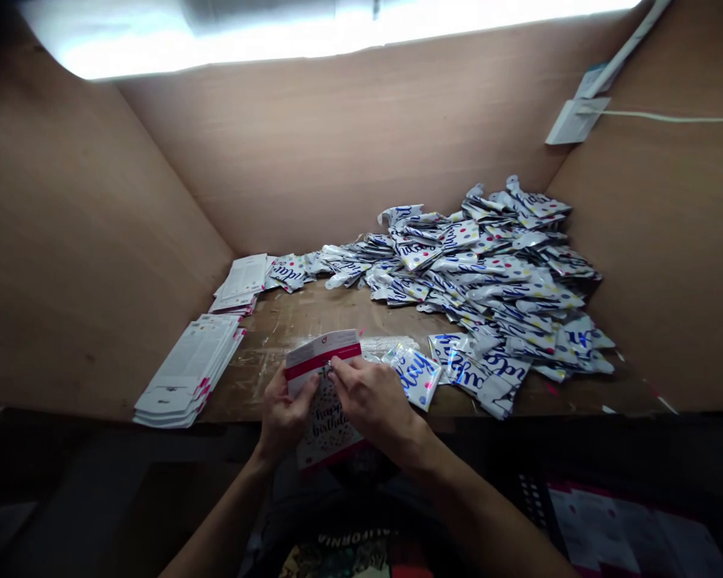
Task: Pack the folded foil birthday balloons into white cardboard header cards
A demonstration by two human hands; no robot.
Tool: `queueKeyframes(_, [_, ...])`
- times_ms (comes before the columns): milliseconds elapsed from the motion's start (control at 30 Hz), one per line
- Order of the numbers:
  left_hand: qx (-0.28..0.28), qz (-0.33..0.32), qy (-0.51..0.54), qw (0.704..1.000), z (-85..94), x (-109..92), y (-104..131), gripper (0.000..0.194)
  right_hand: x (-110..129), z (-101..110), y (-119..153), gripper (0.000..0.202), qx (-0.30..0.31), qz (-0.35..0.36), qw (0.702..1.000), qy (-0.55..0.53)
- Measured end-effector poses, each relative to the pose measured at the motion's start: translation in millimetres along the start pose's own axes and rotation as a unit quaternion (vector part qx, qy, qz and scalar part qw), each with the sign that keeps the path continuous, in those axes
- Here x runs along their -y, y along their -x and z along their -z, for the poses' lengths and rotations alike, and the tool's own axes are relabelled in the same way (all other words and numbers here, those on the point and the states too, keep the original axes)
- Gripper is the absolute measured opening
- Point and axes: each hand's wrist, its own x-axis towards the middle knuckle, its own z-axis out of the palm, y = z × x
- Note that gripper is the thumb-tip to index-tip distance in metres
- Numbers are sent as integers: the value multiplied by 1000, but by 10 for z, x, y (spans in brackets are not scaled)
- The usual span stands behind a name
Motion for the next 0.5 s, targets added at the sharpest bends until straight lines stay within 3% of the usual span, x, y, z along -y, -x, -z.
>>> queueKeyframes(100, [48, -3, -23, 999, 1, 29, 60, 24, -20, 35, 8, 25, 65, -21, 997, 48])
queueKeyframes(167, [46, 35, 13, 998, -2, 47, 83, 28, -97, 56, 20, 24, 78, -15, 997, 10])
queueKeyframes(333, [55, 121, 93, 987, -10, 73, 149, 41, -247, 33, 60, 26, 6, -13, 994, -107])
queueKeyframes(500, [95, 73, 3, 993, -14, 97, 242, 33, -164, -88, 45, 23, 36, -52, 997, -36])
